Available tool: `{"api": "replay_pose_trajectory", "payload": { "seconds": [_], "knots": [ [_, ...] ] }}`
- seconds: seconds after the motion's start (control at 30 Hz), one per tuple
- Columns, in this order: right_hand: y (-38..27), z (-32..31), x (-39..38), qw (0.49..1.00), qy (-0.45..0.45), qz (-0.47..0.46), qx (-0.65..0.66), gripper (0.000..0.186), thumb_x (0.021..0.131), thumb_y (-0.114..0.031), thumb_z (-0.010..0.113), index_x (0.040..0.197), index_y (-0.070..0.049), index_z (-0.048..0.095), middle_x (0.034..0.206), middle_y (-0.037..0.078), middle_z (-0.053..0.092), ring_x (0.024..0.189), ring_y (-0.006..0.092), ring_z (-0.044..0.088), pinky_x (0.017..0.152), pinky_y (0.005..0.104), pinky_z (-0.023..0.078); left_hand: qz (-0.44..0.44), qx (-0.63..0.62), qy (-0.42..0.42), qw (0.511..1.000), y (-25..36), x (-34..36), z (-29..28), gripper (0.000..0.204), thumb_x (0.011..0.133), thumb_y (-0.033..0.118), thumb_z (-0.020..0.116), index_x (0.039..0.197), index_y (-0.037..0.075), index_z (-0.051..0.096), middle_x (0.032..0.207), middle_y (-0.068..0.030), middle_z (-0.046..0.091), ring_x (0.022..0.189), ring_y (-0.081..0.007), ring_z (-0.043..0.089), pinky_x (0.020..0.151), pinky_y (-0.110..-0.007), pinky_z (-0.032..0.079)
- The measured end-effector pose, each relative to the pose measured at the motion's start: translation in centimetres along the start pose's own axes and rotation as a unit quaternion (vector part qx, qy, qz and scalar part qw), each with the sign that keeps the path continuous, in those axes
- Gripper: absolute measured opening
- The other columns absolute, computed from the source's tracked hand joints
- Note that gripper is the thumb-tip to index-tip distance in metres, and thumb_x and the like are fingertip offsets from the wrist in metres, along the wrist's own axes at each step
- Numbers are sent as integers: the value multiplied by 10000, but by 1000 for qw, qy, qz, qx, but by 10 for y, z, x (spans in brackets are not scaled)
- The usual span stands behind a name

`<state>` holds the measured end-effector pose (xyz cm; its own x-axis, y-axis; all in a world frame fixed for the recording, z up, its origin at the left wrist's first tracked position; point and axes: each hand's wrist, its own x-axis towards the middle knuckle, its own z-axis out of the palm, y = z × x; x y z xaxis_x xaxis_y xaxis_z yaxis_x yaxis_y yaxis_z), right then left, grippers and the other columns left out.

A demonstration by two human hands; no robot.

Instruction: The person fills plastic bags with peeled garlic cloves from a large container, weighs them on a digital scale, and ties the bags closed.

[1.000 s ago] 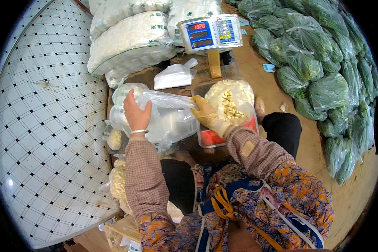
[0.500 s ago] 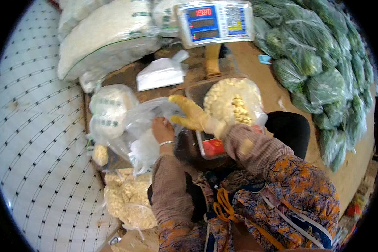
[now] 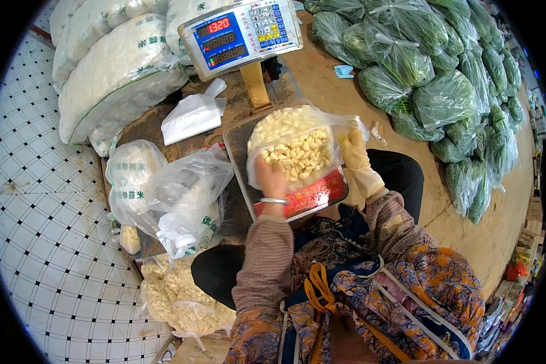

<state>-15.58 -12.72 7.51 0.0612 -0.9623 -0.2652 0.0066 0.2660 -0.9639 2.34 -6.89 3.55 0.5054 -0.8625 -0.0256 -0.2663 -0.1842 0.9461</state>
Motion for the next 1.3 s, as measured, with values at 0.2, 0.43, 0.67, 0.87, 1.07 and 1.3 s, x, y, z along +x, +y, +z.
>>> {"api": "replay_pose_trajectory", "payload": {
  "seconds": [0.2, 0.43, 0.67, 0.87, 1.07, 1.3],
  "knots": [
    [12, 48, -25, 943, -67, -198, -258, 351, 800, -117, 459, 1125, 9, 419, 1115, 176, 444, 1072, 286, 395, 918, 324, 291, 122, 31, 39, 991, 3, -3, 13, 314, 809, 145, 435, 1061, -41, 431, 1043, -215, 486, 938, -353, 471, 808, -394, 353],
    [30, 61, 15, 818, 30, -312, -482, 321, 739, -228, 518, 971, -8, 488, 1044, 215, 455, 1008, 364, 406, 866, 396, 320, -161, 135, -87, 974, 14, 4, 30, 431, 850, 302, 367, 1130, -26, 389, 1034, -245, 492, 941, -382, 468, 795, -394, 360],
    [42, 75, 40, 848, -52, -289, -441, 312, 722, -263, 556, 901, -10, 522, 970, 194, 504, 955, 350, 455, 820, 393, 356, -11, 5, 127, 992, -22, 1, 66, 437, 878, 304, 332, 1185, -6, 350, 1094, -200, 478, 991, -326, 458, 861, -350, 329],
    [60, 72, 32, 981, -39, -120, -150, 353, 773, -238, 555, 1055, -34, 495, 1009, 126, 526, 952, 252, 484, 802, 334, 396, -53, -140, 135, 979, 24, 8, 64, 324, 860, 221, 425, 1059, -28, 483, 1062, -118, 495, 1002, -202, 442, 851, -296, 343],
    [39, 68, 22, 980, -6, -10, 199, 235, 813, -142, 523, 1017, -28, 508, 914, 54, 550, 804, 109, 531, 689, 219, 446, -59, -236, 84, 966, 30, 1, 64, 285, 828, 185, 476, 974, -55, 526, 1065, -117, 493, 1005, -203, 440, 884, -291, 324],
    [-27, 76, -39, 964, -20, -22, 264, 271, 809, -97, 513, 1063, -7, 484, 1010, 94, 537, 855, 147, 532, 716, 225, 450, 59, -244, 65, 966, 80, -33, 22, 237, 835, 144, 457, 991, -18, 531, 1113, -140, 480, 1068, -230, 419, 911, -321, 319]
  ]
}}
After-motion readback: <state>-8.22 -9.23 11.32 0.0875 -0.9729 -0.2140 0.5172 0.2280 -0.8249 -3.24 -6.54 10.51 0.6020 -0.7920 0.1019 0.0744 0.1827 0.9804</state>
